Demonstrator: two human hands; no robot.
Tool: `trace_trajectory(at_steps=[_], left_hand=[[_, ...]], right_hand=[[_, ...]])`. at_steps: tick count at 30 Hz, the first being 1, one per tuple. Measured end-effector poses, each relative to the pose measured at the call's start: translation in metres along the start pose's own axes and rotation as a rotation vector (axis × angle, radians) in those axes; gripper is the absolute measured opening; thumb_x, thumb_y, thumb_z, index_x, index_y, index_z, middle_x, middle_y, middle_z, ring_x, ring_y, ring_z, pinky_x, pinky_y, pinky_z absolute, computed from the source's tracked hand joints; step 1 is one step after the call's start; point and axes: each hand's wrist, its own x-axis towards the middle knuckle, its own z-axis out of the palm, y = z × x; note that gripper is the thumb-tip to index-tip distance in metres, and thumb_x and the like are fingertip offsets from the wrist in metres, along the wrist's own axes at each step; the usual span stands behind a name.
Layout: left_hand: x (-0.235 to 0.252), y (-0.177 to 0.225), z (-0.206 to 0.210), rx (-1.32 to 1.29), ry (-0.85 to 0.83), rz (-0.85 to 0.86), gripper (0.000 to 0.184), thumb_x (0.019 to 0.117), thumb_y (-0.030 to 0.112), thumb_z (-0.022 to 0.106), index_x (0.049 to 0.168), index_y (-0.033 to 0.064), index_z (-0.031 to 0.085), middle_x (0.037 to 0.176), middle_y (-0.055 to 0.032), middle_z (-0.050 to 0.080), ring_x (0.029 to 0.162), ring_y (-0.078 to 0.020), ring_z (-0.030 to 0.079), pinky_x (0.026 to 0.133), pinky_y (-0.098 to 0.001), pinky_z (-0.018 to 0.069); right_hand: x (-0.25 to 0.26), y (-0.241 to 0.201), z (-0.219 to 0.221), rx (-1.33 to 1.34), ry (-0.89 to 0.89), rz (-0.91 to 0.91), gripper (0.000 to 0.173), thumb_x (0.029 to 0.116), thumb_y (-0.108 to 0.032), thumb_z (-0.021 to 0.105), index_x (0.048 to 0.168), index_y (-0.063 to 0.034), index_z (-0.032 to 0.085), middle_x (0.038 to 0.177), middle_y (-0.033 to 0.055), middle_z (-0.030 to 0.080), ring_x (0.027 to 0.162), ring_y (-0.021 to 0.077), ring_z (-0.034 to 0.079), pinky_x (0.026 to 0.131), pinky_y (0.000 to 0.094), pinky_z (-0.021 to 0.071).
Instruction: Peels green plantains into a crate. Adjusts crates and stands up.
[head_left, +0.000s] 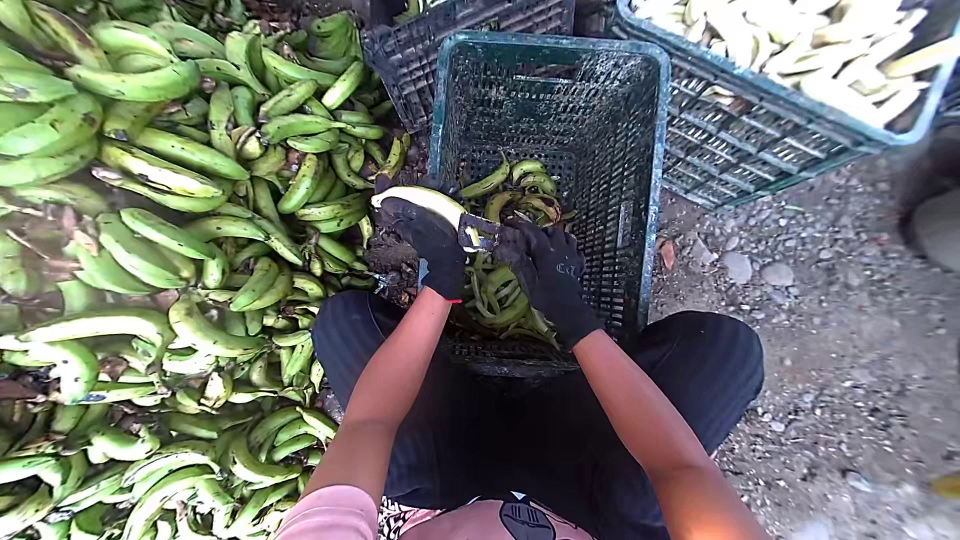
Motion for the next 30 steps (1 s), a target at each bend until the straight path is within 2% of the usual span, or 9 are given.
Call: trace_trajectory(at_steps=[3, 9, 11, 14, 18, 23, 26, 28, 30], left_hand=[[-0.007, -0.01, -0.008, -0.186, -0.509, -0.052, 0.079, 0.1019, 0.067, 0.03, 0.148, 0.0037, 0.018, 0.098, -0.0043, 0.069, 0.082, -0.0171, 0.07, 0.076, -0.0383, 0.0628], [-0.006, -0.002, -0.011, 0.171, -0.624, -0.248, 0.072, 0.1078, 0.055, 0.016, 0.143, -0.0033, 0.038, 0.112, -0.0111, 0.067, 0.097, -0.0133, 0.068, 0.087, -0.0342, 0.0593], [-0.004, -0.001, -0.017, 0.274, -0.705, -0.25, 0.072, 0.1078, 0.053, 0.014, 0.147, -0.0016, 0.038, 0.125, -0.0107, 0.059, 0.108, -0.009, 0.061, 0.096, -0.0302, 0.0532], [-0.005, -0.002, -0.019, 0.359, -0.921, -0.305, 0.07, 0.1078, 0.053, 0.014, 0.147, 0.0034, 0.045, 0.123, -0.0116, 0.065, 0.104, -0.0137, 0.065, 0.09, -0.0352, 0.0569], [-0.005, 0.003, -0.026, 0.393, -1.182, -0.191, 0.072, 0.1071, 0.056, 0.022, 0.148, 0.0011, 0.044, 0.141, -0.0115, 0.057, 0.128, -0.011, 0.054, 0.113, -0.0321, 0.043], [-0.022, 0.012, -0.022, 0.535, -1.227, -0.322, 0.063, 0.1091, 0.046, 0.019, 0.136, -0.0013, 0.05, 0.099, -0.0118, 0.071, 0.086, -0.0174, 0.071, 0.082, -0.0384, 0.0611], [-0.027, 0.022, -0.019, 0.618, -1.297, -0.242, 0.069, 0.109, 0.048, 0.02, 0.144, -0.0062, 0.045, 0.112, -0.0168, 0.07, 0.102, -0.0188, 0.069, 0.097, -0.039, 0.0542], [-0.023, 0.011, -0.018, 0.42, -1.087, -0.284, 0.075, 0.1062, 0.057, 0.018, 0.142, -0.0032, 0.044, 0.098, -0.0106, 0.072, 0.084, -0.017, 0.071, 0.079, -0.037, 0.062], [-0.013, 0.004, -0.014, 0.289, -0.752, -0.305, 0.069, 0.1072, 0.05, 0.012, 0.139, -0.0007, 0.045, 0.097, -0.0103, 0.07, 0.082, -0.0172, 0.069, 0.075, -0.0378, 0.0615]], right_hand=[[0.008, 0.003, -0.011, 0.012, -0.002, 0.032, 0.058, 0.1017, -0.058, 0.042, 0.144, -0.0227, 0.06, 0.128, 0.028, 0.061, 0.118, 0.0519, 0.057, 0.086, 0.0707, 0.0449], [0.007, 0.01, -0.02, -0.145, 0.102, 0.045, 0.073, 0.0924, -0.079, 0.037, 0.142, -0.0315, 0.061, 0.126, 0.0249, 0.063, 0.119, 0.0502, 0.056, 0.087, 0.0714, 0.0409], [0.006, 0.007, -0.02, -0.162, 0.096, 0.059, 0.07, 0.0934, -0.075, 0.039, 0.143, -0.0309, 0.061, 0.126, 0.0256, 0.063, 0.119, 0.0508, 0.056, 0.087, 0.0719, 0.0405], [0.012, 0.006, -0.029, -0.087, 0.034, 0.126, 0.058, 0.1005, -0.062, 0.04, 0.144, -0.0279, 0.06, 0.129, 0.0259, 0.063, 0.117, 0.0507, 0.058, 0.084, 0.0698, 0.0441], [0.017, 0.018, -0.042, 0.016, -0.117, 0.141, 0.054, 0.1059, -0.053, 0.037, 0.145, -0.024, 0.058, 0.133, 0.0206, 0.063, 0.123, 0.0434, 0.058, 0.094, 0.0676, 0.0444], [0.016, 0.025, -0.038, 0.082, -0.101, 0.144, 0.064, 0.1043, -0.061, 0.032, 0.141, -0.0179, 0.062, 0.126, 0.0204, 0.066, 0.119, 0.0415, 0.061, 0.093, 0.0668, 0.0454], [0.021, 0.03, -0.038, 0.166, -0.085, 0.169, 0.064, 0.1051, -0.06, 0.031, 0.13, -0.0127, 0.067, 0.116, 0.018, 0.07, 0.112, 0.0373, 0.065, 0.089, 0.0656, 0.0459], [0.021, 0.034, -0.035, 0.188, -0.047, 0.14, 0.064, 0.1046, -0.06, 0.031, 0.135, -0.0154, 0.064, 0.123, 0.0172, 0.069, 0.117, 0.036, 0.064, 0.094, 0.0638, 0.0465], [0.016, 0.027, -0.029, 0.138, -0.017, 0.068, 0.059, 0.1051, -0.055, 0.034, 0.142, -0.0167, 0.06, 0.133, 0.0208, 0.063, 0.125, 0.0417, 0.057, 0.098, 0.0668, 0.0437]])
